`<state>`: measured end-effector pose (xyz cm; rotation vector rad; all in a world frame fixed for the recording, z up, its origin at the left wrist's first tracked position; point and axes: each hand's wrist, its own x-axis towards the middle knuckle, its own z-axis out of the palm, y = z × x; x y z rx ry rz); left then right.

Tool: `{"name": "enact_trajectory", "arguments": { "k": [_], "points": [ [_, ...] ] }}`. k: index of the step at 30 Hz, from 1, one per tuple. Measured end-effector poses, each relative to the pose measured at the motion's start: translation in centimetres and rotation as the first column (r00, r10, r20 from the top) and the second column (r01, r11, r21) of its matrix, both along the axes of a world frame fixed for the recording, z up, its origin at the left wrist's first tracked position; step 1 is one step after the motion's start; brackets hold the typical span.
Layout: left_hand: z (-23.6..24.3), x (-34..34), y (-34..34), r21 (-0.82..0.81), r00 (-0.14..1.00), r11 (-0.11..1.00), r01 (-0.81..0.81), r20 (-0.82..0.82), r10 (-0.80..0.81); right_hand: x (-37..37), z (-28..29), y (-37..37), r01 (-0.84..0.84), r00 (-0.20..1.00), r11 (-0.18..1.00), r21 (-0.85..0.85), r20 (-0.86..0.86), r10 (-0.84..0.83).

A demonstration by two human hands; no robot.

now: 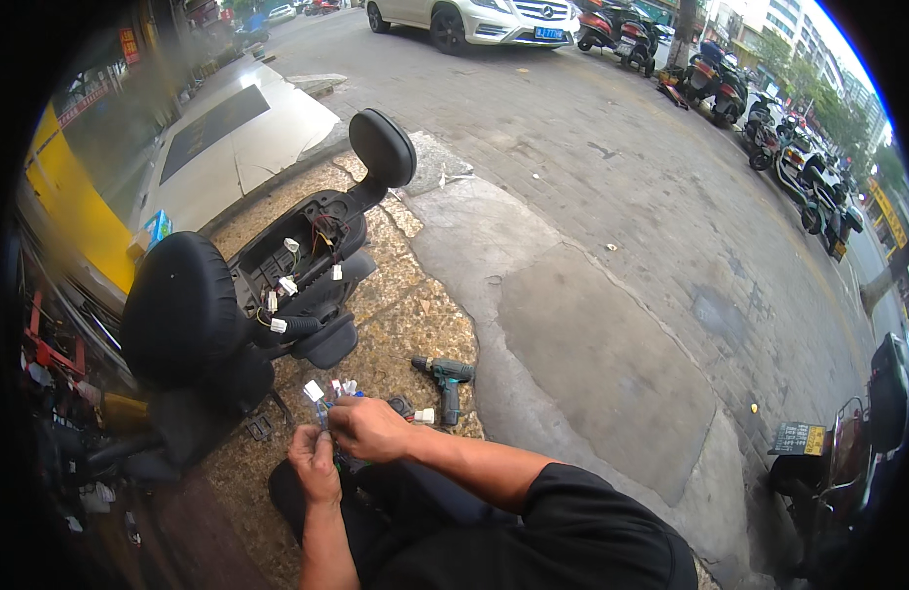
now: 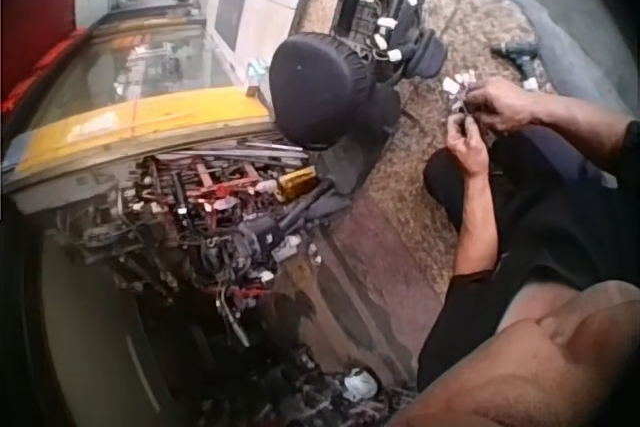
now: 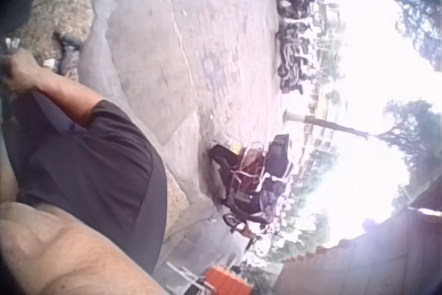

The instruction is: The person sits on the ground and works on a scooter's electrical wiring harness. They strip wire insulation with pliers, twist exposed conductors together, and secure connections with green wire connectors.

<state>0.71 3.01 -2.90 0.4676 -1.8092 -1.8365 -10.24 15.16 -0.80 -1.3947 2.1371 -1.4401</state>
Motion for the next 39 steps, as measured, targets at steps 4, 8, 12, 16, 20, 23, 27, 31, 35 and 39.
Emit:
{"name": "enact_trajectory", "arguments": {
  "k": [4,8,12,16,20,23,27,31,35,39],
  "points": [
    [-0.4,-0.2,-0.1,0.067,1.000,0.998,-0.004,0.008,0.003,0.4,0.6,0.1,0.049,0.996,0.999,0.023,-0.069,-0.048],
    [-0.2,-0.2,-0.2,0.090,0.999,0.996,0.015,0.028,-0.017,0.0,1.0,0.1,0.031,0.997,0.999,0.038,-0.070,-0.029],
    [0.4,-0.2,-0.2,0.056,0.999,0.997,0.047,0.007,-0.048,-1.6,1.3,0.4,-0.065,0.997,0.996,0.055,0.053,0.062],
    [0.4,0.3,0.0,0.107,0.999,0.993,0.043,0.020,-0.045,-1.8,1.7,1.0,-0.109,0.962,0.993,0.041,0.257,0.095],
    [0.5,1.1,0.0,0.101,0.996,0.992,0.072,0.052,-0.077,-1.0,2.5,1.0,-0.069,0.882,0.998,0.008,0.468,0.057],
    [0.6,1.0,0.7,0.186,0.989,0.974,0.129,0.052,-0.141,-0.7,2.7,0.7,-0.087,0.846,0.996,0.029,0.530,0.058],
    [1.0,1.1,1.2,0.083,0.990,0.992,0.096,0.094,-0.103,-0.3,2.5,0.1,-0.022,0.836,0.994,0.106,0.548,-0.040],
    [0.9,1.0,1.3,0.090,0.994,0.992,0.091,0.046,-0.095,-0.5,2.2,0.2,-0.050,0.850,0.992,0.114,0.527,-0.018],
    [0.4,0.9,1.3,0.057,0.994,0.993,0.105,0.007,-0.105,-0.2,2.2,0.1,-0.046,0.837,0.987,0.154,0.545,-0.046],
    [0.3,0.8,1.3,0.406,0.976,0.888,0.218,-0.117,-0.186,0.3,2.6,-0.3,-0.088,0.768,0.993,0.075,0.640,0.019]
  ]
}}
